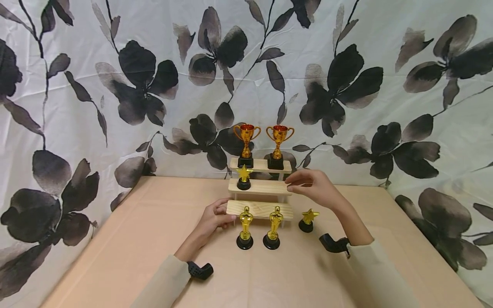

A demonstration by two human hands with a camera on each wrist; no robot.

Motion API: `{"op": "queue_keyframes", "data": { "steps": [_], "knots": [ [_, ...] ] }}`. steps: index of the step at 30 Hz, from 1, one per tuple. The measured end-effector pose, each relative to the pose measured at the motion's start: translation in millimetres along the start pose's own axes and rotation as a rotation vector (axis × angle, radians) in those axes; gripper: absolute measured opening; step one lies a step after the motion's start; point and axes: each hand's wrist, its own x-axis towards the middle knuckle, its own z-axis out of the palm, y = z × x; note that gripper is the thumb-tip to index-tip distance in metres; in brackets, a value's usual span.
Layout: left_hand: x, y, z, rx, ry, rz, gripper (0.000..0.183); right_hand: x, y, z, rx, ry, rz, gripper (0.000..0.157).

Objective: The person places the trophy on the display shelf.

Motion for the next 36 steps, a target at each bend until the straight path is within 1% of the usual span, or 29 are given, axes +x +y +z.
{"op": "queue_keyframes", "data": {
  "steps": [7, 15, 22, 28, 36],
  "knots": [
    [-0.3, 0.3, 0.5, -0.006, -0.001, -0.001, 0.074, -21, 19, -5.6, -0.039, 0.045, 0.014, 0.024],
    [-0.7, 0.0, 0.3, -0.015, -0.004, -0.004, 0.074, -35, 36, -10.3, 0.008, 0.064, 0.063, 0.025],
    [-0.3, 0.0, 0.7, -0.028, -0.009, -0.006, 0.074, -41, 47, -10.8, 0.011, 0.067, 0.052, 0.023],
    [0.8, -0.4, 0.8, -0.032, -0.016, -0.01, 0.072, -44, 58, -11.8, 0.01, 0.063, 0.066, 0.023],
    [1.0, -0.8, -0.7, -0.022, -0.008, -0.007, 0.073, -45, 68, -13.2, 0.075, 0.033, 0.056, 0.025]
  ]
}}
